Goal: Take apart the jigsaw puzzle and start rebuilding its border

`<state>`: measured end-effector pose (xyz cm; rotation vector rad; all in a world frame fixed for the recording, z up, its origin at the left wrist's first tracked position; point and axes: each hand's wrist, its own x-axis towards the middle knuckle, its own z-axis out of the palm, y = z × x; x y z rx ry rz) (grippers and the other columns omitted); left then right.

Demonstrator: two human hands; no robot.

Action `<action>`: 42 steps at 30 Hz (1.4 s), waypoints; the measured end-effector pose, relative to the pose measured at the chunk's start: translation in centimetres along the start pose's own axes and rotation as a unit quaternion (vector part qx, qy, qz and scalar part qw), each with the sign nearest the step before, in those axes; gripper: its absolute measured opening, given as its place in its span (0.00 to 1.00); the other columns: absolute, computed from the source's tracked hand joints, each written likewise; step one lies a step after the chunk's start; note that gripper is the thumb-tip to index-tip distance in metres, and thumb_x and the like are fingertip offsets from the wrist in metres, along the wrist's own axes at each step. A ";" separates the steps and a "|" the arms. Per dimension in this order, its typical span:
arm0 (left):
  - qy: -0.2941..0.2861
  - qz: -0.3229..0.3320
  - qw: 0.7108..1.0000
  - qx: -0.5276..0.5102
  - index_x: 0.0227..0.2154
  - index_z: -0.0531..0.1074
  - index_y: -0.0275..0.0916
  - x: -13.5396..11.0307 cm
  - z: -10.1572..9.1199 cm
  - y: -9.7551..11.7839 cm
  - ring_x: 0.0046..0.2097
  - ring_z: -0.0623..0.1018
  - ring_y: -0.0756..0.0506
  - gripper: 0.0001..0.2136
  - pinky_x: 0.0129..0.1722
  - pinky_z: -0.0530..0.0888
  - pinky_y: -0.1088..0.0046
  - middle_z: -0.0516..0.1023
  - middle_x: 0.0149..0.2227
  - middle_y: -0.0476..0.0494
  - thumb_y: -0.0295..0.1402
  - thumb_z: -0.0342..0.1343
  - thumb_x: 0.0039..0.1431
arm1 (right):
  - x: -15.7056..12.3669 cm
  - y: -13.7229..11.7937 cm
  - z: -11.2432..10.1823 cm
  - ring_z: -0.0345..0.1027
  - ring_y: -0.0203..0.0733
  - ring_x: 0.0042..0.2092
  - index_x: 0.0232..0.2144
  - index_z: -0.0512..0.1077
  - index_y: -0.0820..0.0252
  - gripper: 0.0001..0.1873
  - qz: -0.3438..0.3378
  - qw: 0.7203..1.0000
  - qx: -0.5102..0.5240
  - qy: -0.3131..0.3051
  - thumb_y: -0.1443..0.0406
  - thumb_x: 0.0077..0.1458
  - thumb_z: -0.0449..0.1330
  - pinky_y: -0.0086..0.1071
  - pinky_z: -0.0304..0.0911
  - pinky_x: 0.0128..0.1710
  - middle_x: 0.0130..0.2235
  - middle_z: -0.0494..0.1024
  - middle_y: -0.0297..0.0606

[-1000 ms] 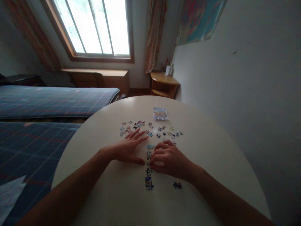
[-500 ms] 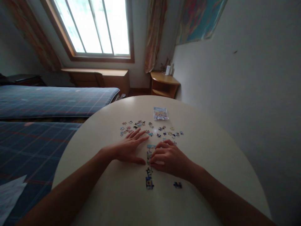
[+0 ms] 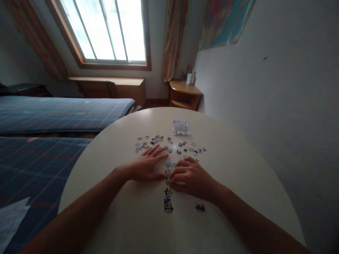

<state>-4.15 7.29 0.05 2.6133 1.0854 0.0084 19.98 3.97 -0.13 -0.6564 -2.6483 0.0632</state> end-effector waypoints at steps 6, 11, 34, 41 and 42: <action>0.025 0.002 1.000 0.000 0.66 0.51 0.44 0.3 0.4 0.2 0.71 0.40 0.34 0.36 0.67 0.48 0.51 0.42 0.72 0.41 0.54 0.51 0.61 | -0.1 0.0 -0.1 0.69 0.39 0.38 0.30 0.77 0.52 0.06 -0.004 1.000 0.008 -0.014 0.62 0.59 0.62 0.36 0.48 0.45 0.32 0.82 0.27; 0.071 -0.004 0.997 0.005 0.65 0.55 0.42 0.6 1.1 0.1 0.71 0.42 0.33 0.34 0.68 0.47 0.50 0.46 0.71 0.40 0.54 0.51 0.61 | -0.2 0.1 -0.2 0.69 0.39 0.39 0.30 0.77 0.52 0.06 -0.016 0.999 0.031 -0.021 0.61 0.59 0.62 0.36 0.48 0.45 0.33 0.82 0.27; 0.017 0.005 1.000 -0.013 0.67 0.51 0.43 0.1 0.1 0.2 0.71 0.37 0.33 0.41 0.67 0.46 0.47 0.41 0.72 0.38 0.55 0.57 0.56 | -0.2 -0.2 -0.4 0.70 0.37 0.40 0.34 0.77 0.53 0.06 0.021 0.995 0.088 -0.052 0.60 0.59 0.62 0.34 0.52 0.47 0.37 0.80 0.31; 0.022 0.001 1.000 -0.018 0.67 0.51 0.42 0.3 0.4 0.4 0.71 0.37 0.33 0.41 0.68 0.45 0.48 0.40 0.72 0.38 0.55 0.56 0.57 | 0.1 -1.0 -0.4 0.69 0.39 0.42 0.40 0.78 0.50 0.08 0.034 0.989 0.101 -0.102 0.61 0.57 0.63 0.36 0.55 0.48 0.40 0.78 0.35; 0.020 0.002 1.000 -0.019 0.67 0.51 0.42 0.3 0.4 0.4 0.71 0.37 0.33 0.40 0.68 0.45 0.48 0.40 0.72 0.38 0.55 0.56 0.57 | 0.1 -1.1 -0.4 0.69 0.40 0.42 0.40 0.78 0.50 0.09 0.038 0.988 0.101 -0.109 0.61 0.57 0.63 0.37 0.56 0.48 0.40 0.77 0.35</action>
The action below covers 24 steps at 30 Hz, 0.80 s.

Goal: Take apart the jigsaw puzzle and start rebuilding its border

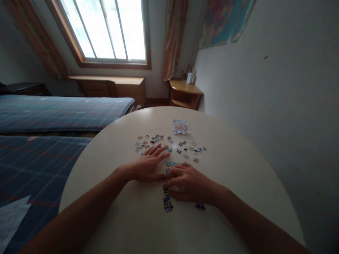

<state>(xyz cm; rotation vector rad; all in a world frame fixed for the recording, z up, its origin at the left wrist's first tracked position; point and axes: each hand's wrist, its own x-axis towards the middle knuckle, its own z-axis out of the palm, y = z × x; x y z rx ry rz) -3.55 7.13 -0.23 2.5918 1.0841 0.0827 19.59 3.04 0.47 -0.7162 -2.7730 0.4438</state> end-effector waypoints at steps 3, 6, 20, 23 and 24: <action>-0.001 0.001 1.000 -0.003 0.67 0.51 0.41 -0.1 -0.2 0.1 0.71 0.38 0.32 0.40 0.68 0.46 0.48 0.41 0.72 0.37 0.54 0.56 0.57 | 0.0 -0.2 -0.1 0.68 0.40 0.43 0.42 0.78 0.49 0.10 0.010 1.000 0.012 -0.012 0.61 0.56 0.63 0.39 0.56 0.50 0.42 0.76 0.36; 0.013 0.011 1.000 -0.008 0.67 0.52 0.41 -0.2 -0.3 0.0 0.71 0.38 0.33 0.40 0.67 0.46 0.47 0.42 0.72 0.36 0.54 0.57 0.57 | -0.1 -0.4 -0.2 0.68 0.41 0.45 0.40 0.78 0.49 0.09 0.019 0.999 0.027 -0.015 0.63 0.55 0.63 0.40 0.56 0.51 0.43 0.76 0.36; 0.024 0.014 1.000 0.005 0.66 0.53 0.40 0.3 1.0 0.1 0.71 0.40 0.32 0.41 0.67 0.49 0.49 0.43 0.71 0.36 0.55 0.57 0.55 | -0.6 -1.3 -2.3 0.68 0.44 0.47 0.32 0.77 0.56 0.07 0.105 0.991 0.050 -0.071 0.63 0.49 0.70 0.42 0.53 0.54 0.41 0.77 0.35; 0.011 0.007 1.000 -0.004 0.67 0.51 0.42 0.0 0.7 0.0 0.71 0.39 0.31 0.42 0.67 0.49 0.47 0.41 0.72 0.37 0.54 0.59 0.54 | -0.7 -1.3 -2.4 0.68 0.44 0.46 0.31 0.76 0.56 0.08 0.115 0.989 0.050 -0.079 0.62 0.48 0.71 0.42 0.53 0.53 0.40 0.77 0.35; 0.007 0.004 1.000 -0.009 0.67 0.50 0.43 -0.1 0.6 0.0 0.71 0.39 0.30 0.43 0.66 0.48 0.46 0.41 0.72 0.37 0.54 0.59 0.54 | -0.8 -1.3 -2.5 0.68 0.44 0.47 0.32 0.76 0.56 0.09 0.118 0.989 0.054 -0.075 0.62 0.48 0.71 0.42 0.53 0.53 0.41 0.77 0.35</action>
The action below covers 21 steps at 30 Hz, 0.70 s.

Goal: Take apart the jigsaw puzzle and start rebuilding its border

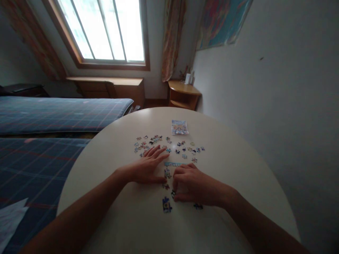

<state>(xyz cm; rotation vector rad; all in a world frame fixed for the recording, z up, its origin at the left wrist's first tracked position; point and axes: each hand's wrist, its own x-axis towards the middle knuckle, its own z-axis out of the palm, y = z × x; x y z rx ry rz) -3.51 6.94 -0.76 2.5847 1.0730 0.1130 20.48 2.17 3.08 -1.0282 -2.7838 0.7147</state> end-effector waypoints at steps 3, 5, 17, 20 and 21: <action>-0.013 0.006 1.000 -0.010 0.67 0.49 0.44 -0.3 -0.6 -0.2 0.71 0.38 0.29 0.44 0.66 0.47 0.44 0.40 0.72 0.37 0.54 0.61 0.53 | -0.1 0.0 -0.1 0.68 0.45 0.48 0.38 0.76 0.55 0.14 0.005 1.000 0.015 0.008 0.61 0.48 0.71 0.44 0.51 0.55 0.44 0.77 0.37; -0.018 0.007 1.000 -0.009 0.68 0.49 0.45 -0.5 -0.9 -0.3 0.71 0.38 0.29 0.46 0.66 0.46 0.44 0.39 0.72 0.36 0.54 0.62 0.51 | -0.2 -0.1 -0.2 0.67 0.46 0.49 0.38 0.76 0.55 0.13 0.003 1.000 0.020 -0.001 0.62 0.48 0.70 0.44 0.51 0.55 0.45 0.76 0.37; 0.013 0.017 1.000 0.000 0.67 0.51 0.44 -0.3 -0.7 0.2 0.71 0.40 0.31 0.39 0.67 0.48 0.47 0.43 0.72 0.38 0.48 0.60 0.56 | 0.1 0.2 0.3 0.65 0.45 0.49 0.36 0.75 0.57 0.06 -0.016 1.000 -0.006 0.008 0.63 0.55 0.66 0.43 0.53 0.54 0.45 0.75 0.38; 0.010 0.014 1.000 0.004 0.67 0.51 0.43 -0.3 -0.8 0.2 0.71 0.41 0.32 0.39 0.67 0.48 0.47 0.44 0.72 0.38 0.48 0.59 0.56 | 0.2 0.4 0.3 0.65 0.46 0.49 0.37 0.74 0.57 0.10 0.003 1.000 -0.020 0.024 0.60 0.54 0.67 0.44 0.54 0.54 0.45 0.75 0.40; 0.011 0.015 1.000 0.004 0.67 0.52 0.43 -0.3 -0.9 0.2 0.71 0.41 0.32 0.38 0.67 0.48 0.47 0.44 0.71 0.38 0.48 0.59 0.56 | 0.1 0.4 0.3 0.65 0.47 0.49 0.37 0.74 0.56 0.12 0.010 0.999 -0.020 0.027 0.59 0.53 0.68 0.45 0.53 0.54 0.45 0.75 0.40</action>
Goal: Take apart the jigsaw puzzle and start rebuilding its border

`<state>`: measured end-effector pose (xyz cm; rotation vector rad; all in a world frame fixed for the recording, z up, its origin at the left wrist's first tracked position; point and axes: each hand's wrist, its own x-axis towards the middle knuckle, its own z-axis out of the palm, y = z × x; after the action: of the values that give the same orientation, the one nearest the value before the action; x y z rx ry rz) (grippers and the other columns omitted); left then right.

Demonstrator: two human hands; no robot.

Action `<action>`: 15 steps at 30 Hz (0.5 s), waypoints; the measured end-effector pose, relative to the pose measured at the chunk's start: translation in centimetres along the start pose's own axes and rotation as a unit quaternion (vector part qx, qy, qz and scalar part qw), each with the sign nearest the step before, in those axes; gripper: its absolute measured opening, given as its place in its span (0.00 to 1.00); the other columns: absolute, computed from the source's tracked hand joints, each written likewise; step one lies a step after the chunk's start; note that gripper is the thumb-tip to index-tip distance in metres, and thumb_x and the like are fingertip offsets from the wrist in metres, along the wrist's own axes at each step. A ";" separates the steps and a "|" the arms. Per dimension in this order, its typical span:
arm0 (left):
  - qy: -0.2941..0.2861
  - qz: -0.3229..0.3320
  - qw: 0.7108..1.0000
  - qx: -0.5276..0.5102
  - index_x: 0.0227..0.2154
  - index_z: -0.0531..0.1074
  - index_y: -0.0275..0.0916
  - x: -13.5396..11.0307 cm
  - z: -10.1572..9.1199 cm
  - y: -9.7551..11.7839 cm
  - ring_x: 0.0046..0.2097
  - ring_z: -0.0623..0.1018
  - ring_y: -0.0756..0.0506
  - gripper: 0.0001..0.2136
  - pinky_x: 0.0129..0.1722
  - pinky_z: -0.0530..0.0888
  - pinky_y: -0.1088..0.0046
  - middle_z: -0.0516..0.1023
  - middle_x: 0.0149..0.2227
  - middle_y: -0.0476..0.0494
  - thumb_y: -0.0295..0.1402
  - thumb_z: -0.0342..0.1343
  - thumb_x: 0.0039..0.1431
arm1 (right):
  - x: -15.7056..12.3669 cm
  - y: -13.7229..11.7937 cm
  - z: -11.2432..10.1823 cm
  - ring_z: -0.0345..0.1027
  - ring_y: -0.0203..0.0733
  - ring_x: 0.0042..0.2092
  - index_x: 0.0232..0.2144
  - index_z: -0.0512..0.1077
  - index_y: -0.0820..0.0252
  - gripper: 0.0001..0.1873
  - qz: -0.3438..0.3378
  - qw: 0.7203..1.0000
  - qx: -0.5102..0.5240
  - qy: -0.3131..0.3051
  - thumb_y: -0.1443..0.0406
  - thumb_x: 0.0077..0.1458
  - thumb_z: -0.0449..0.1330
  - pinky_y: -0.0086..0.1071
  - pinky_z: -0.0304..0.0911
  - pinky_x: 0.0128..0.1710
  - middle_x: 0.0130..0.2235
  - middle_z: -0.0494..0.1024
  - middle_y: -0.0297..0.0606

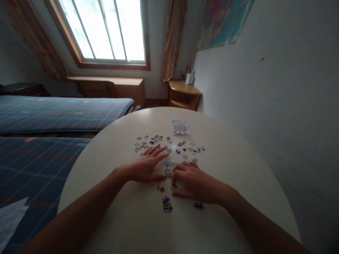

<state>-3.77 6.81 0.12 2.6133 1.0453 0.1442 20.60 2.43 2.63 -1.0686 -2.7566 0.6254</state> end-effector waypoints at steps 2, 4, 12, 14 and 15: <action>0.009 0.007 1.000 -0.003 0.66 0.54 0.43 0.0 0.0 -0.1 0.71 0.42 0.33 0.36 0.67 0.48 0.48 0.46 0.71 0.38 0.47 0.59 0.57 | -0.1 0.1 -0.1 0.65 0.48 0.51 0.38 0.75 0.56 0.14 0.016 1.000 0.002 0.005 0.58 0.50 0.69 0.46 0.52 0.56 0.46 0.75 0.39; 0.025 0.018 1.000 -0.006 0.64 0.58 0.45 0.0 0.1 -0.1 0.71 0.43 0.33 0.33 0.67 0.49 0.48 0.49 0.70 0.40 0.46 0.59 0.58 | -0.2 0.1 -0.1 0.65 0.49 0.51 0.39 0.75 0.55 0.15 0.031 0.999 0.002 0.008 0.58 0.49 0.70 0.47 0.52 0.56 0.45 0.75 0.39; 0.044 0.075 0.996 -0.022 0.50 0.73 0.48 0.3 -0.2 0.4 0.68 0.53 0.37 0.18 0.66 0.57 0.54 0.64 0.63 0.45 0.40 0.62 0.57 | 0.1 0.1 0.2 0.66 0.47 0.49 0.37 0.76 0.55 0.05 0.026 1.000 0.002 -0.005 0.64 0.56 0.65 0.44 0.55 0.52 0.45 0.76 0.39; 0.042 0.074 0.996 -0.033 0.47 0.75 0.48 0.4 -0.3 0.6 0.67 0.56 0.38 0.15 0.65 0.59 0.56 0.68 0.59 0.45 0.40 0.62 0.57 | 0.1 0.2 0.4 0.66 0.46 0.48 0.38 0.75 0.55 0.05 0.016 1.000 0.002 -0.002 0.65 0.57 0.64 0.44 0.55 0.51 0.44 0.76 0.38; 0.043 0.073 0.996 -0.038 0.45 0.75 0.48 0.4 -0.4 0.7 0.66 0.57 0.38 0.14 0.64 0.60 0.56 0.69 0.58 0.45 0.39 0.63 0.57 | 0.0 0.2 0.5 0.66 0.46 0.48 0.38 0.75 0.55 0.05 0.013 1.000 0.003 0.000 0.65 0.57 0.64 0.44 0.55 0.52 0.44 0.76 0.38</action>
<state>-3.09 6.74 0.67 2.6333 0.8559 0.3266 20.58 2.45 2.10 -1.1042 -2.7441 0.6368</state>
